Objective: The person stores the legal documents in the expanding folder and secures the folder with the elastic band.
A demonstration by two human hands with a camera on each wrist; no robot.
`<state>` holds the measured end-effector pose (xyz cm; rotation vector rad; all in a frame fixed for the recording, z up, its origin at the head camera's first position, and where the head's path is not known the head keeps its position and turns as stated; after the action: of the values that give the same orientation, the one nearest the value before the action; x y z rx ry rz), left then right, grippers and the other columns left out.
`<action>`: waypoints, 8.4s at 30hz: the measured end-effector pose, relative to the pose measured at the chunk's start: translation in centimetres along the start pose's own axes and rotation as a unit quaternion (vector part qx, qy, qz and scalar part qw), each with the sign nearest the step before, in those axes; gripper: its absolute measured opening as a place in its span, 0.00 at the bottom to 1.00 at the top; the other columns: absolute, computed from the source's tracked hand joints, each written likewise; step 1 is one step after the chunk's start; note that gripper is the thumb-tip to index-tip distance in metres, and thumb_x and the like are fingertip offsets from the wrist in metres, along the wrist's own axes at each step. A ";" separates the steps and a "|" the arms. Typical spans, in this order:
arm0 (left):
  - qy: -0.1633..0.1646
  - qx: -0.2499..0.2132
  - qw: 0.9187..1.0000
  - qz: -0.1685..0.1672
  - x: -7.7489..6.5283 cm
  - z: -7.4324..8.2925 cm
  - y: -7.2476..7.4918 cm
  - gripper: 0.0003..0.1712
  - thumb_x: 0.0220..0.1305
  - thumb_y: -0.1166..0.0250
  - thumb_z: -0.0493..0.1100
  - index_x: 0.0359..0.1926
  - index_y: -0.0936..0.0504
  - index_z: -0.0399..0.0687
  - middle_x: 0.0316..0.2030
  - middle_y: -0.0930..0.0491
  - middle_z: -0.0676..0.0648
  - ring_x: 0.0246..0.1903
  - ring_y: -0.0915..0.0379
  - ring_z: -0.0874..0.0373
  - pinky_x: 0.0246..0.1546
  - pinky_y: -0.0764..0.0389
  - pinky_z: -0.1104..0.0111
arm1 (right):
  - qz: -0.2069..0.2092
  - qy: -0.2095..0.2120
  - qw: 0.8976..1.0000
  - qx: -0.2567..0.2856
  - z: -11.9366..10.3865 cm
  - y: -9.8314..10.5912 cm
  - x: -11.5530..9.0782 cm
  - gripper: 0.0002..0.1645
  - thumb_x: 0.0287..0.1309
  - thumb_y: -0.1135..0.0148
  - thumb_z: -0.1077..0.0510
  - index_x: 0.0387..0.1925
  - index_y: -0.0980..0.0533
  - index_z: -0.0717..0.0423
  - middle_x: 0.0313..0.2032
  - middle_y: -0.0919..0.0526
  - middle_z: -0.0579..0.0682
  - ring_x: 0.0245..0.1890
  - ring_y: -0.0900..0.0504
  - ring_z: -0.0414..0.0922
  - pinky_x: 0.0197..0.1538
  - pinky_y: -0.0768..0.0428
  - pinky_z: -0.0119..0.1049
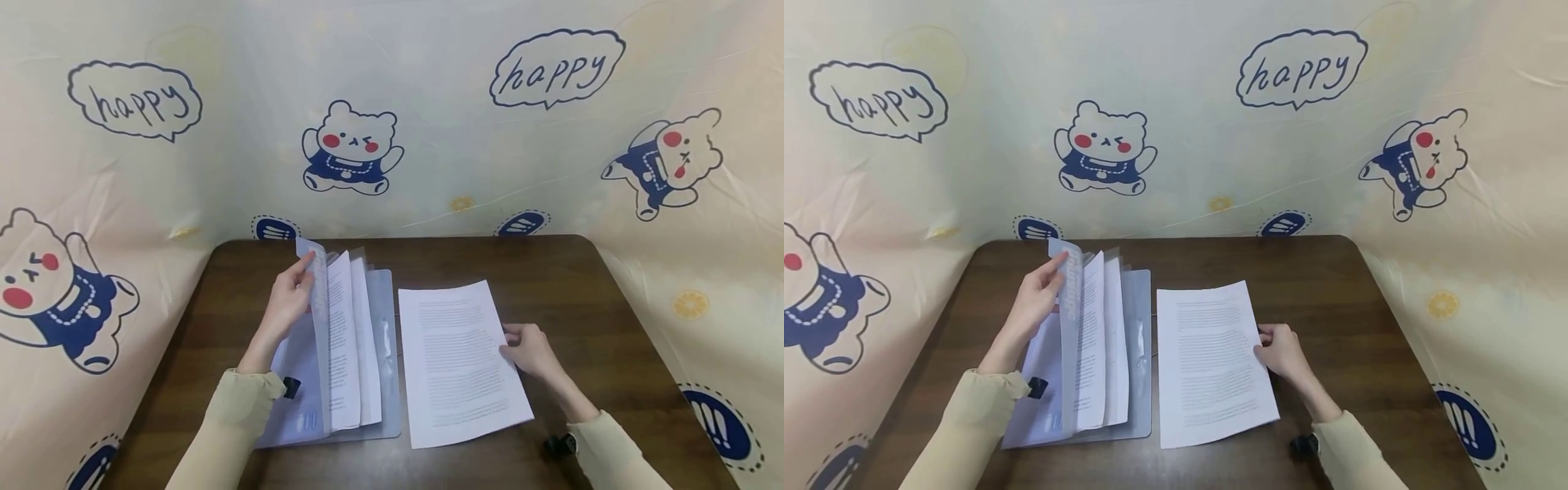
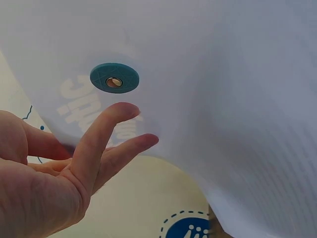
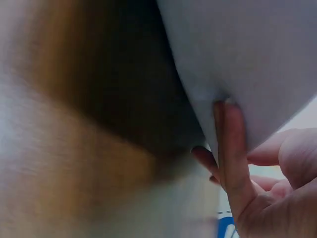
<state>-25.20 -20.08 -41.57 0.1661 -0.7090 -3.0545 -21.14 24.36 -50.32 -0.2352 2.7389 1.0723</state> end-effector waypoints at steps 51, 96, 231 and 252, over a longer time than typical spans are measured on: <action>0.006 0.001 1.000 -0.003 0.2 -0.3 -0.4 0.34 0.88 0.57 0.41 0.89 0.45 0.52 0.85 0.42 0.32 0.67 0.28 0.33 0.36 0.17 0.74 | -0.042 0.188 0.964 0.185 -8.4 2.3 -1.1 0.36 0.75 0.36 0.69 0.80 0.31 0.64 0.64 0.15 0.72 0.51 0.05 0.56 0.45 0.09 0.32; 0.000 0.011 1.000 -0.014 -0.2 0.3 -0.3 0.33 0.88 0.56 0.40 0.88 0.43 0.51 0.82 0.36 0.30 0.39 0.27 0.51 0.32 0.17 0.68 | -0.022 0.168 0.974 0.150 -9.6 2.4 4.0 0.30 0.75 0.38 0.71 0.75 0.26 0.67 0.66 0.17 0.73 0.58 0.10 0.68 0.48 0.12 0.25; 0.013 -0.046 0.999 -0.013 0.7 -0.2 -3.5 0.34 0.85 0.52 0.36 0.87 0.41 0.47 0.71 0.23 0.25 0.43 0.23 0.52 0.34 0.13 0.73 | -0.154 0.250 0.940 0.173 -12.0 -17.0 0.1 0.45 0.67 0.41 0.77 0.82 0.45 0.76 0.60 0.17 0.78 0.47 0.07 0.56 0.53 0.10 0.32; 0.008 -0.036 0.999 -0.022 1.4 -0.7 -4.7 0.35 0.86 0.48 0.38 0.87 0.40 0.49 0.79 0.31 0.29 0.42 0.16 0.51 0.31 0.13 0.74 | -0.188 0.205 0.944 0.178 -10.7 -17.3 -0.3 0.40 0.74 0.43 0.73 0.82 0.44 0.76 0.65 0.19 0.76 0.62 0.14 0.67 0.66 0.13 0.42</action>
<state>-26.39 -16.16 -44.37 0.2088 -0.6003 -3.1119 -18.44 4.49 -53.84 -0.9724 2.9902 0.4546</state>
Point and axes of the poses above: each hand's wrist, its own x-axis towards the middle knuckle, its own y-axis out of the back of the hand, z = x × y, the point moved 8 cm from there along x, towards the middle knuckle
